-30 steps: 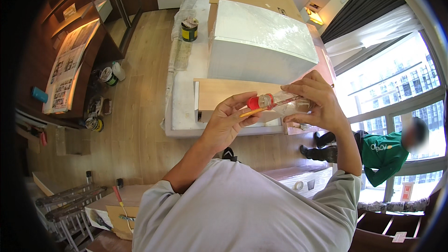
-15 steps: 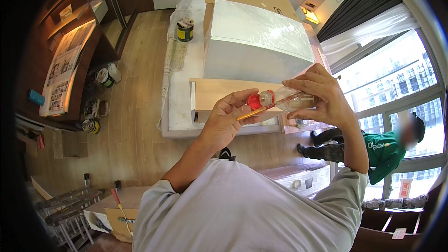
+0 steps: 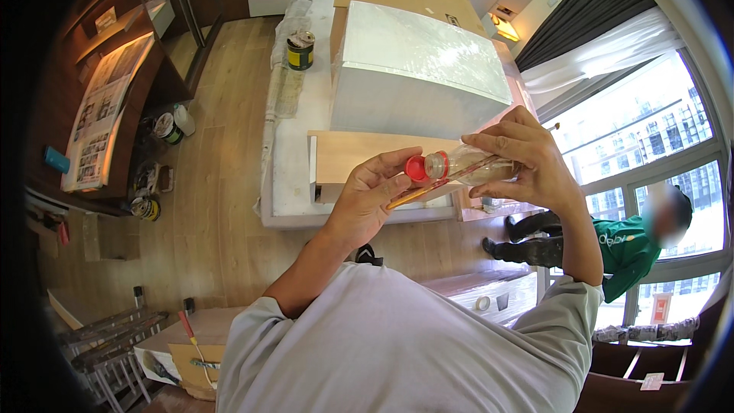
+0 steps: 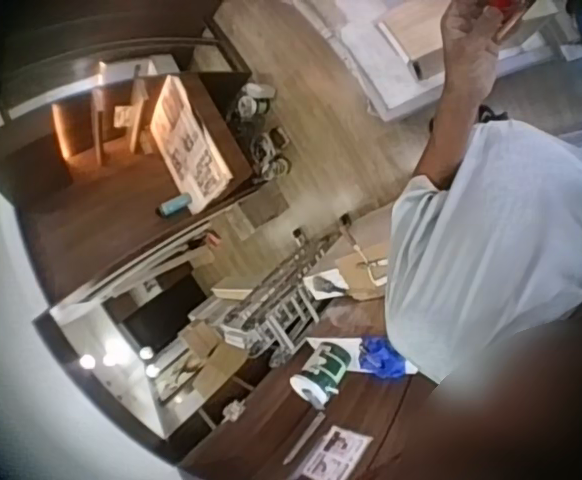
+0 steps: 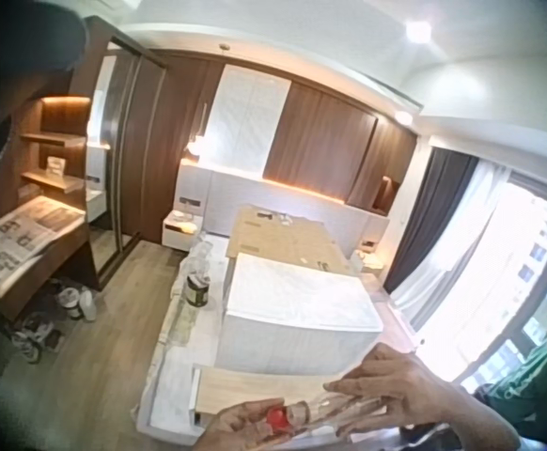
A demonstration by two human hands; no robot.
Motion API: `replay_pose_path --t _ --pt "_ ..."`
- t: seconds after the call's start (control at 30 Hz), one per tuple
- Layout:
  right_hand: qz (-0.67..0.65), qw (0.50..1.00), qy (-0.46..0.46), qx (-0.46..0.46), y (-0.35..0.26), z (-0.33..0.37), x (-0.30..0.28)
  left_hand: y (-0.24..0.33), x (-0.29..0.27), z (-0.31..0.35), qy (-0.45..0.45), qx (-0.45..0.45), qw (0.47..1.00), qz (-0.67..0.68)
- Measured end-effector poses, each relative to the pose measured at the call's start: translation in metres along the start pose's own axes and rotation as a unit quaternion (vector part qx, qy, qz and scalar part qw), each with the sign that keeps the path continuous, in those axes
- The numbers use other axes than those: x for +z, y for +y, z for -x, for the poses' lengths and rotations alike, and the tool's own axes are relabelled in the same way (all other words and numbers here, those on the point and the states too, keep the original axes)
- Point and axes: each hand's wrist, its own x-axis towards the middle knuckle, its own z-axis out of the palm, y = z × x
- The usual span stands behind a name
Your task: The person inserts a wooden drawer into a white cabinet, retrieves a plastic bag containing a bottle and brush from a drawer, then pours liquid from the bottle into the cap and applies it to the drawer edge with the brush.
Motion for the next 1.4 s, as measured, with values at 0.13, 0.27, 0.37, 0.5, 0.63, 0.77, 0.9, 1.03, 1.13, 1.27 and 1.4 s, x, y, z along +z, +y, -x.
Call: replay_pose_path --t 0.13,0.27,0.37,0.5,0.63,0.77,0.9,1.03,1.13,1.27,1.4 --pt "0.005 1.000 0.015 -0.015 0.001 -0.001 0.002 0.001 0.000 0.001 -0.001 0.000 1.000 0.000" --pt "0.011 1.000 0.008 -0.024 0.000 -0.001 0.002 0.001 0.001 0.002 -0.006 -0.001 1.000 0.008" --pt "0.016 1.000 0.006 -0.024 -0.001 -0.001 0.001 0.000 0.001 0.003 -0.013 0.006 1.000 0.015" --pt "0.015 1.000 0.009 -0.024 -0.002 -0.002 0.001 -0.001 -0.001 0.003 -0.026 0.012 0.999 0.030" --pt "0.023 0.999 0.008 -0.023 -0.002 -0.002 0.001 -0.003 -0.002 0.003 -0.013 0.003 1.000 0.027" --pt "0.028 0.999 0.007 -0.026 -0.003 -0.002 0.001 -0.004 -0.004 0.003 -0.018 -0.001 1.000 0.025" --pt "0.040 0.999 0.002 -0.028 -0.003 -0.003 -0.001 -0.005 -0.004 0.002 -0.017 0.003 1.000 0.023" --pt "0.041 0.999 -0.001 -0.028 -0.004 -0.002 -0.002 -0.006 -0.003 0.003 -0.023 0.007 0.999 0.028" --pt "0.045 0.998 -0.001 -0.034 -0.003 -0.001 -0.002 -0.007 -0.002 0.004 -0.017 0.002 1.000 0.024" --pt "0.051 0.998 -0.003 -0.039 -0.003 -0.001 -0.002 -0.008 -0.003 0.004 -0.012 -0.006 1.000 0.019" --pt "0.041 0.999 0.002 -0.029 -0.005 0.000 -0.003 -0.009 -0.004 0.004 -0.021 -0.004 0.999 0.027"
